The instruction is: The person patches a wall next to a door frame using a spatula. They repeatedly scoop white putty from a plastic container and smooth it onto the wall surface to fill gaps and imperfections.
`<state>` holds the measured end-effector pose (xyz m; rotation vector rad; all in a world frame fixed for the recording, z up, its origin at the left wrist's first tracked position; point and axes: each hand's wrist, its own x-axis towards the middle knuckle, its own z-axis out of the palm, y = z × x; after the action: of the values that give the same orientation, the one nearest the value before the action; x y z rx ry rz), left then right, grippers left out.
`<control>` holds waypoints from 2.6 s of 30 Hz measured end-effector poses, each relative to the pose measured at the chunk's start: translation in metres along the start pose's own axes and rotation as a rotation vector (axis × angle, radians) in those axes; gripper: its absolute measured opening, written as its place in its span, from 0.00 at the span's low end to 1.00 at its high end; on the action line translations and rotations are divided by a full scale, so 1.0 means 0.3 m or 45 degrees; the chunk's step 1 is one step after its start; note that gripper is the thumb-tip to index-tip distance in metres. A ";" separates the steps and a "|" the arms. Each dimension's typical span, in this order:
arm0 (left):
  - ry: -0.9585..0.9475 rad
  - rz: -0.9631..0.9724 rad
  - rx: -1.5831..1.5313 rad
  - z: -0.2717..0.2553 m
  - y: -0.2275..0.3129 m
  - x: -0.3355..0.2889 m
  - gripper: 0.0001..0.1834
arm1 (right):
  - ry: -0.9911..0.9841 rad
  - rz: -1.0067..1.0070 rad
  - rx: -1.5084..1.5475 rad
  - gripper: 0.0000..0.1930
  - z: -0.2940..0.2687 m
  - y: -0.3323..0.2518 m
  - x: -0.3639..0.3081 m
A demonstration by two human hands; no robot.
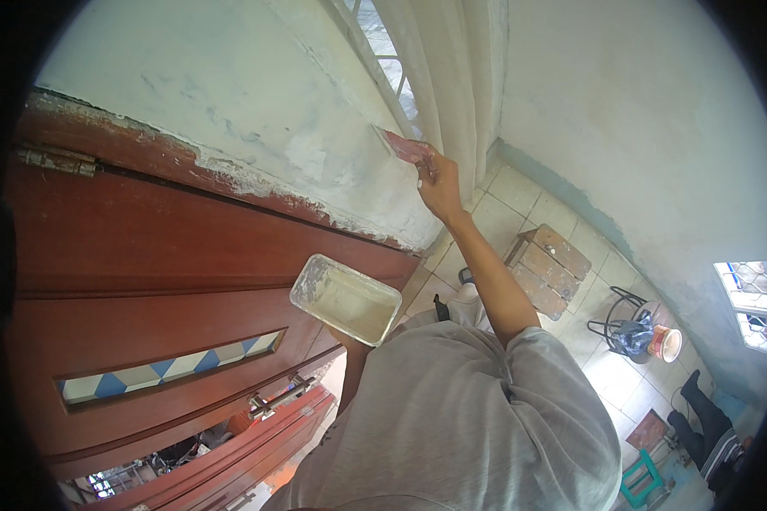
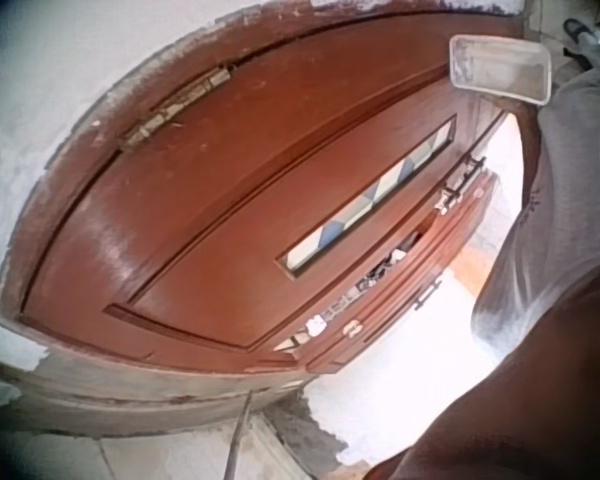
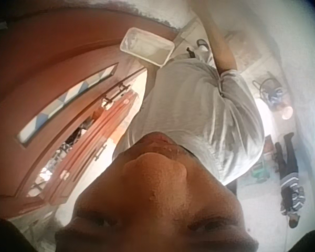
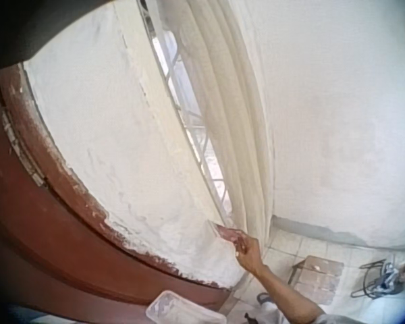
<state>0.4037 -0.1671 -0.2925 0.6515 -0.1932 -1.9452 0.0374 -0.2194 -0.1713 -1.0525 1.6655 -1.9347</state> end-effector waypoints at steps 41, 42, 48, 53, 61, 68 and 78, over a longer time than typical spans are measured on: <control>-0.218 -0.225 -0.144 -0.157 0.162 -0.012 0.36 | 0.161 0.161 -0.212 0.18 0.218 0.115 -0.407; -0.217 -0.219 -0.135 -0.154 0.164 -0.014 0.37 | 0.300 0.133 -0.247 0.17 0.197 0.143 -0.364; -0.192 -0.195 -0.108 -0.161 0.171 -0.022 0.37 | 0.495 -0.011 -0.114 0.21 0.229 0.099 -0.226; -0.186 -0.183 -0.093 -0.148 0.170 -0.020 0.37 | 0.359 0.059 -0.245 0.23 0.313 0.027 -0.267; -0.179 -0.174 -0.073 -0.136 0.144 -0.004 0.38 | 0.017 0.016 -0.071 0.22 0.260 -0.022 -0.399; -0.134 -0.129 -0.015 -0.157 0.131 0.011 0.38 | 0.437 0.018 -0.236 0.22 0.234 -0.044 -0.194; -0.269 -0.132 -0.095 -0.032 0.107 -0.045 0.38 | 0.078 -0.058 -0.052 0.30 0.349 -0.192 -0.413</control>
<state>0.4383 -0.1684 -0.2825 0.4139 -0.2203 -2.1103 0.2055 -0.1897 -0.1504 -1.0650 1.7346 -1.9882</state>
